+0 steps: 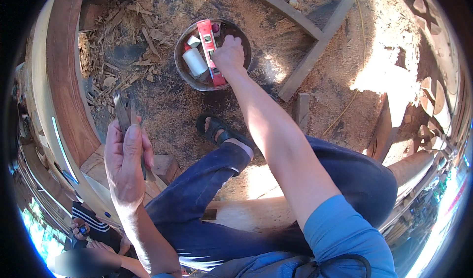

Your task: The person sits on the floor and works on a wooden assembly, using a chisel to carve a small wooden piece and a hammer to tap it into place. They also use a level to check alignment and handle various wooden components.

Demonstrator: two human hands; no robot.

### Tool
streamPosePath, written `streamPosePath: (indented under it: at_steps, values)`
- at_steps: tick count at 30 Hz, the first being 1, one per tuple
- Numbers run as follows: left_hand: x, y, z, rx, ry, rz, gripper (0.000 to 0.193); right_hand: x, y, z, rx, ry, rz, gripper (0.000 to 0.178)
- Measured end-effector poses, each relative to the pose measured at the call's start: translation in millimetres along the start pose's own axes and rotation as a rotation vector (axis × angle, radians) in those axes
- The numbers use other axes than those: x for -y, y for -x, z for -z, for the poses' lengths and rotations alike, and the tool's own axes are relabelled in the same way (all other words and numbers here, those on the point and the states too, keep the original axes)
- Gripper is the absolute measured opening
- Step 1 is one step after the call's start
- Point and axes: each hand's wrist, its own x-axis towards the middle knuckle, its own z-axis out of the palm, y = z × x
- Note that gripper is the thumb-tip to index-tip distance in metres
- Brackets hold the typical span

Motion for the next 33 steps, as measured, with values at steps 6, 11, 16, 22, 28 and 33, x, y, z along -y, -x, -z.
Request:
streamPosePath:
  at_steps: [6,11,16,22,28,33]
  values:
    - [-3.0,1.9,-3.5,0.01,-0.053,-0.031,0.026,-8.0,-41.0,-5.0,0.223,0.279,0.079,0.043]
    - [-0.2,3.3,-8.3,0.019,-0.091,-0.022,0.03,-5.0,-56.7,3.3,0.288,0.397,0.199,0.042]
    - [-2.9,2.5,-8.0,0.022,-0.044,-0.04,0.029,4.0,-63.2,20.5,0.438,0.468,0.215,0.035]
    - [0.3,-3.1,-9.2,-0.052,0.048,-0.117,0.023,26.3,-55.0,95.7,0.864,-0.452,-0.123,0.014]
    - [9.6,-10.3,-0.1,-0.044,0.122,-0.125,0.016,84.7,-31.9,157.1,0.856,-0.677,0.004,0.014]
    - [18.3,-20.7,6.2,-0.025,0.298,-0.119,0.012,129.8,-10.5,196.7,0.851,-0.638,0.202,0.014]
